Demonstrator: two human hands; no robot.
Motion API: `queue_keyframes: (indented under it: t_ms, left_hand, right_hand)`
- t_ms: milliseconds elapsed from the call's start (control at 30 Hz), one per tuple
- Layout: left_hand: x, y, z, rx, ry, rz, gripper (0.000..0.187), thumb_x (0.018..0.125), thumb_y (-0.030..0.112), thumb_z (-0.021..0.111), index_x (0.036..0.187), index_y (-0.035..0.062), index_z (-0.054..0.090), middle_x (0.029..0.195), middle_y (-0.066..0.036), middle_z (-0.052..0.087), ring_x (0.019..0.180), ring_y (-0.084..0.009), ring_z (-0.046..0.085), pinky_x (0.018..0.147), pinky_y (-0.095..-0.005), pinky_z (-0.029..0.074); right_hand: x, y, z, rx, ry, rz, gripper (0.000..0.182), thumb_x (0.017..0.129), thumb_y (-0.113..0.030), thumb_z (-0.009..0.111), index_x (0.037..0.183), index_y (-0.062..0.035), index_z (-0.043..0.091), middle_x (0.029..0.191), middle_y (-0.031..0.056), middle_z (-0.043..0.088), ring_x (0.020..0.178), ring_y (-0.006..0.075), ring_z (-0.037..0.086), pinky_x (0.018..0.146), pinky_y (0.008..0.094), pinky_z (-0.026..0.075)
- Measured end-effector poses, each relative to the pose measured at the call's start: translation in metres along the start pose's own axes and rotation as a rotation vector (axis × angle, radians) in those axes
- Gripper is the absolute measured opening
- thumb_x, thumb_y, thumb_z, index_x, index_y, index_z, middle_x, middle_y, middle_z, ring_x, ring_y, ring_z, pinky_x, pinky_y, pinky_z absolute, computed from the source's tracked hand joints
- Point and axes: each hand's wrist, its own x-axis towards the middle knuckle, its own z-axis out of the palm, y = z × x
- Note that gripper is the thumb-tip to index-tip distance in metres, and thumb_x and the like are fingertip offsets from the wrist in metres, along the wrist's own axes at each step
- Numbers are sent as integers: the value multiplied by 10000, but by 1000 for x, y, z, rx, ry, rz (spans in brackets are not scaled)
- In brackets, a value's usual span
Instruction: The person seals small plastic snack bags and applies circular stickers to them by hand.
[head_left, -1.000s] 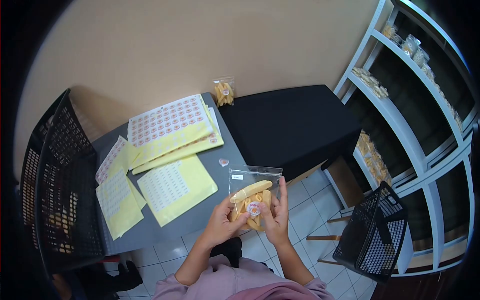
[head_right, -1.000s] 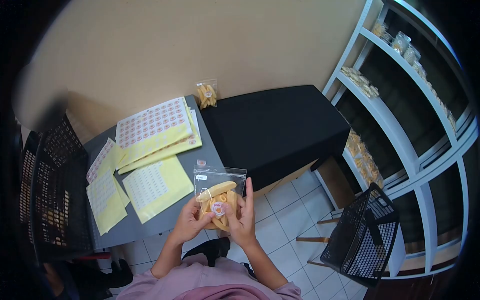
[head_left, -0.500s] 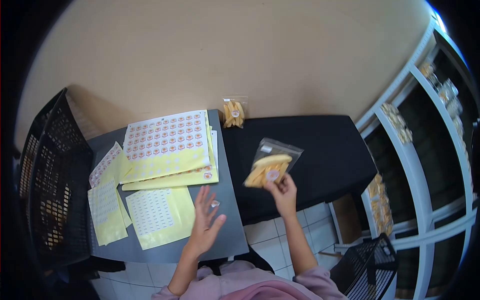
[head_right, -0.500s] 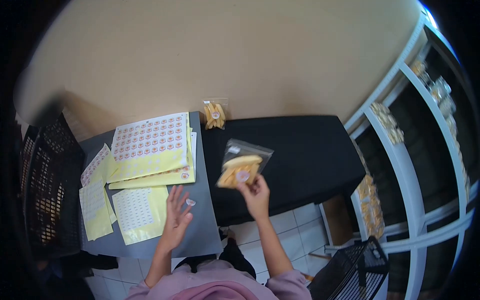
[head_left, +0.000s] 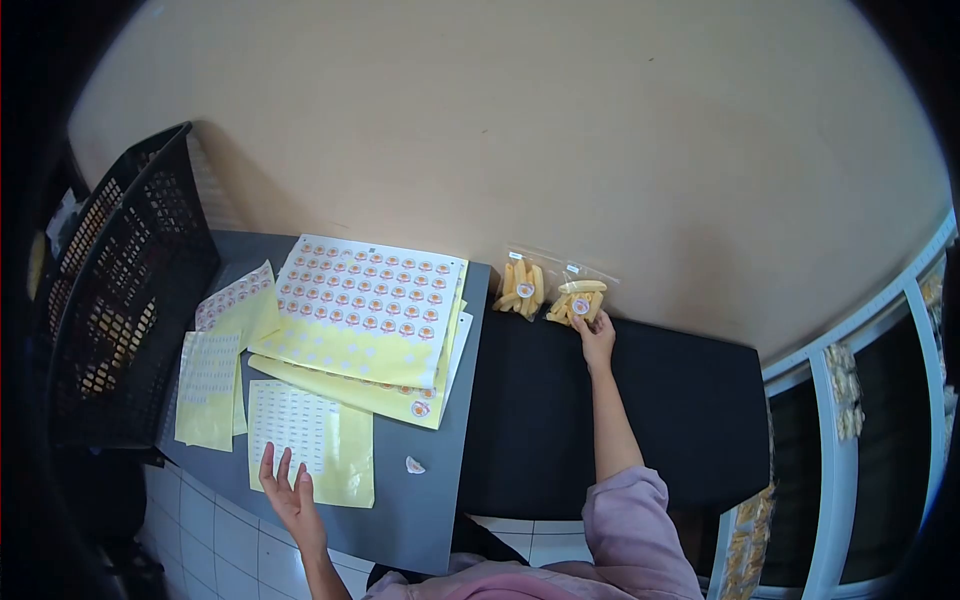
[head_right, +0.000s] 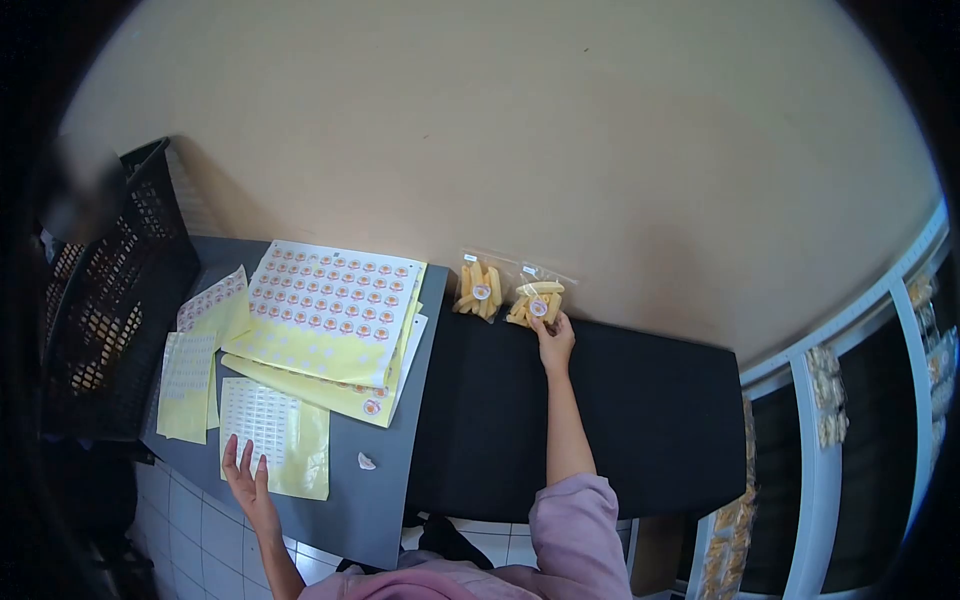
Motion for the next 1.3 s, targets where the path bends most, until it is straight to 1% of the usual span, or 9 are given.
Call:
queue_keyframes:
  t_ms: [333,767,900,967,1033,1100,1200,1233,1300]
  left_hand:
    - [-7,7,6,74,76,33,504,780,26,459,1245,34,265,1318,-93,262,1163,-245,324,935,-378,317]
    - [-8,5,-13,65,106,37,501,780,17,452,1244,28,264,1318,-95,262,1178,-242,303,951,-378,287]
    - [-11,6,-21,85,171,90,453,807,30,423,1235,8,275,1290,-127,303,1183,-244,320,966,-354,270]
    - [-10,2,-28,85,217,125,428,820,38,406,1228,0,284,1272,-145,329,1180,-244,334,970,-346,265]
    - [-8,-1,-38,0,228,121,375,847,65,372,1209,-12,310,1229,-182,379,1168,-244,361,981,-332,252]
    - [-1,-2,-47,3,293,136,361,864,75,338,1208,-32,312,1212,-198,396,1172,-242,359,996,-335,245]
    - [7,-1,-67,-149,442,191,365,872,84,320,1207,-59,308,1208,-191,402,1191,-241,338,1012,-339,240]
    - [9,0,-75,-260,471,168,371,876,101,312,1207,-68,309,1219,-190,393,1198,-239,329,1016,-338,239]
    - [16,1,-92,-371,505,156,379,881,118,305,1206,-77,309,1230,-188,384,1205,-237,320,1020,-338,237]
  right_hand:
    - [1,9,6,64,-7,23,491,750,-35,610,1175,9,368,1079,109,518,961,166,526,808,269,428]
    - [-7,14,11,104,131,5,443,749,-15,582,1136,18,369,1081,139,486,996,199,494,866,295,397]
    - [-25,-22,17,-359,595,-313,322,784,-56,558,1074,26,446,1015,118,524,947,190,510,818,303,405]
    - [-48,-75,33,-232,614,-362,270,806,-73,537,1046,24,463,892,85,546,824,157,519,739,282,418]
    - [-77,-125,65,65,413,-437,191,832,-61,491,1004,20,470,775,47,520,699,89,481,630,213,408]
    - [-110,-165,103,52,190,-487,141,842,-54,465,962,19,478,776,50,523,676,82,477,609,203,402]
    - [-164,-200,160,87,-266,-671,70,769,50,472,824,13,495,766,118,525,698,198,523,644,285,418]
    - [-192,-218,180,180,-461,-627,101,750,63,480,829,5,507,773,129,526,714,226,524,656,300,418]
    - [-236,-235,224,353,-760,-880,179,752,33,482,919,-6,532,828,132,542,732,263,523,682,352,423]
